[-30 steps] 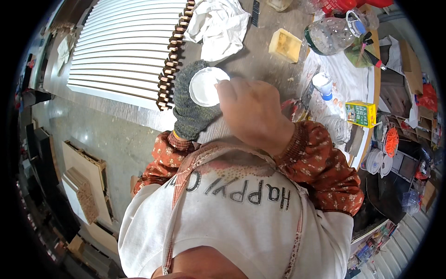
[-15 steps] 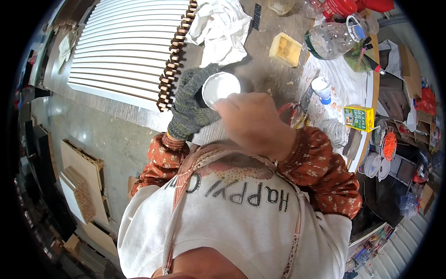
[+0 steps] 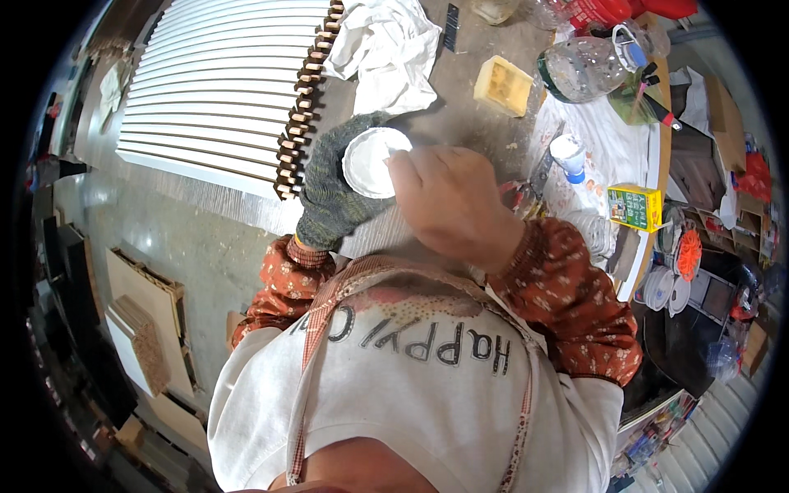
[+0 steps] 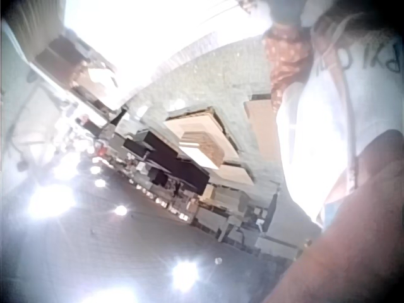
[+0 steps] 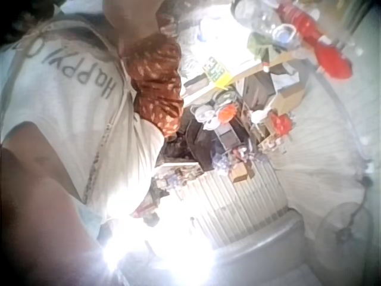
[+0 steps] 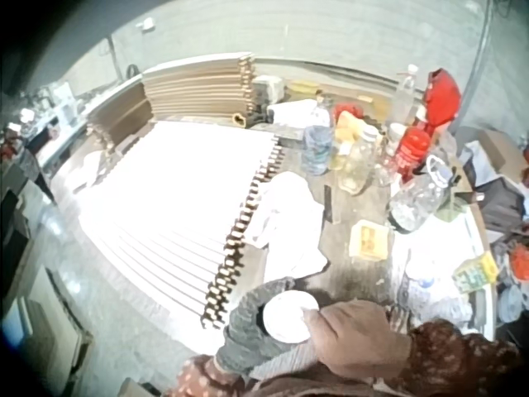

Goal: The person stirs a white substance in a small container, applies it to a sponge using a brush, and wipes the sponge across a series of wooden slats on a workbench. They use a cloth to wipe excess substance and continue sponging the slats.

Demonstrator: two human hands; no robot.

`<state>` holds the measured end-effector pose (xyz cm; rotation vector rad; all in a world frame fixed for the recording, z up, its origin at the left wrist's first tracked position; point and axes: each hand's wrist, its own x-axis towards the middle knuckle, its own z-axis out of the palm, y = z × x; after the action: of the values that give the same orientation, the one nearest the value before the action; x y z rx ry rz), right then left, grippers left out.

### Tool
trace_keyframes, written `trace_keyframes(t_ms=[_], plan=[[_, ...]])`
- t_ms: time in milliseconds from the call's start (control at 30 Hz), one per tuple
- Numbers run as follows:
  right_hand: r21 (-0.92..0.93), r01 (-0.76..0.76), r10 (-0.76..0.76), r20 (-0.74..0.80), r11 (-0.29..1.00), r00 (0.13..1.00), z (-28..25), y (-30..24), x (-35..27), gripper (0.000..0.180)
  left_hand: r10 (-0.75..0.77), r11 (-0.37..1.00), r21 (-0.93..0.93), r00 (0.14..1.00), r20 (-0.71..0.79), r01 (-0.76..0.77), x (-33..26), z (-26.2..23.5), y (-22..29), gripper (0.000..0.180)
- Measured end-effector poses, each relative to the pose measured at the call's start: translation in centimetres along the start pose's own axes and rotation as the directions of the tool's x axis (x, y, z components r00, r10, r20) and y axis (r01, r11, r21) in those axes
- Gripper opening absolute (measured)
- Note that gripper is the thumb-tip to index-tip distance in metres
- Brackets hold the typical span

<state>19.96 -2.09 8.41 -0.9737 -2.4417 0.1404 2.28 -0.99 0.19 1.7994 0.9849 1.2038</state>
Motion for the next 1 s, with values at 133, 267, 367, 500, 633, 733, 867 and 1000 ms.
trace_keyframes(t_ms=[133,267,367,500,633,733,867,1000], plan=[[0.091,0.028,-0.030,0.026,0.995,0.999,0.6,-0.6,-0.4,0.012,-0.091,0.981,-0.172,0.995,-0.027,0.085,-0.5,0.5,-0.8,0.076],[-0.050,0.070,-0.078,-0.177,0.996,0.981,1.2,0.2,0.0,0.009,-0.027,0.997,-0.075,1.000,-0.001,0.027,-0.2,0.2,-0.3,0.076],[-0.022,0.059,-0.060,-0.013,0.998,0.998,1.4,0.8,0.1,0.008,-0.043,0.999,-0.011,0.999,-0.006,0.043,0.0,0.4,0.0,0.076],[0.105,0.055,-0.057,0.010,0.993,0.998,0.3,-0.1,-0.1,0.015,0.036,0.999,-0.035,0.998,-0.043,-0.037,-0.2,0.3,-0.8,0.075],[-0.047,-0.001,0.001,-0.006,0.999,1.000,0.0,0.3,0.2,0.011,0.047,0.999,0.009,0.996,-0.080,-0.046,0.1,0.7,-0.3,0.075],[-0.095,-0.049,0.052,0.034,0.994,0.998,0.5,-0.8,-0.4,0.008,0.031,0.999,0.011,0.996,-0.082,-0.030,-0.1,0.9,-0.6,0.075],[-0.032,-0.050,0.049,-0.041,0.998,0.998,0.3,-0.9,-0.6,0.007,0.028,0.999,0.041,0.995,-0.093,-0.024,-0.1,0.8,-0.7,0.076],[-0.044,-0.132,0.133,0.012,0.990,0.991,0.6,0.1,0.0,0.007,0.060,0.994,0.096,0.991,-0.120,-0.049,0.1,1.0,-0.7,0.076]])
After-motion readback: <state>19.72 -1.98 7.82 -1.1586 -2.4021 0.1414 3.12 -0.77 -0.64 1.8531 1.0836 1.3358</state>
